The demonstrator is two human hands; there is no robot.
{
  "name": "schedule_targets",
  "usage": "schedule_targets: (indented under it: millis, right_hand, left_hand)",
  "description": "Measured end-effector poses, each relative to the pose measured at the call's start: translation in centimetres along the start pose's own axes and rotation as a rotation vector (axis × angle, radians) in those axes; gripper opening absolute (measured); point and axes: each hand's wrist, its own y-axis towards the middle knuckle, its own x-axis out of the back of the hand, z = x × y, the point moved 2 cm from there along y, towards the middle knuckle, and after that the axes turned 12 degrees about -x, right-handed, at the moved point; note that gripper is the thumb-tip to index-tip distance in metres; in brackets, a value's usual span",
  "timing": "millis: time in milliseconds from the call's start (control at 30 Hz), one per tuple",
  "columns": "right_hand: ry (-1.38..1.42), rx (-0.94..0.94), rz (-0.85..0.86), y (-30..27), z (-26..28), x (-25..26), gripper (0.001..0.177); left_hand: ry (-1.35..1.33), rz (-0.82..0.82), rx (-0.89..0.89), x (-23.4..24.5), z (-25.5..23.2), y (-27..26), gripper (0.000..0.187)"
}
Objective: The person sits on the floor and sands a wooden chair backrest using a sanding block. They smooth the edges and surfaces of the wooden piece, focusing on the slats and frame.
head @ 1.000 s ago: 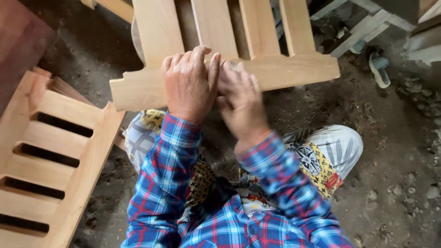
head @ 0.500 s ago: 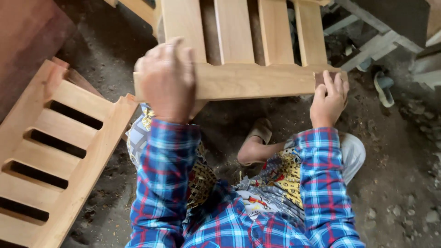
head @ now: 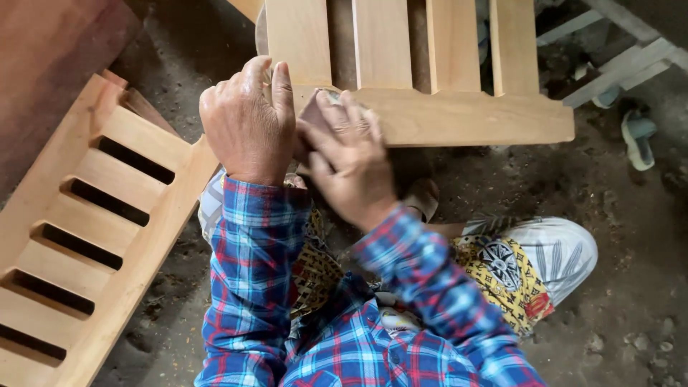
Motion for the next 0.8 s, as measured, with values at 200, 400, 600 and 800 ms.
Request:
schedule_targets:
  millis: [200, 400, 600, 800]
  right_hand:
    - [-0.153, -0.299, -0.279, -2.7, -16.6, 8.1, 0.04]
    - [-0.324, -0.711, -0.327, -8.3, -31.2, 10.7, 0.048]
    - [0.115, -0.151, -0.267, 1.7, -6.3, 4.9, 0.04]
    - [-0.072, -0.044, -0.051, 1.5, -0.7, -0.5, 0.043]
  left_hand:
    - [-0.023, 0.002, 0.006, 0.4, -0.2, 0.0, 0.027]
    - [-0.031, -0.012, 0.027, 0.5, -0.1, 0.1, 0.034]
    - [-0.073, 0.0, 0.064, 0.8, -0.2, 0.3, 0.045]
    - [-0.119, 0.0, 0.076, 1.1, -0.2, 0.1, 0.052]
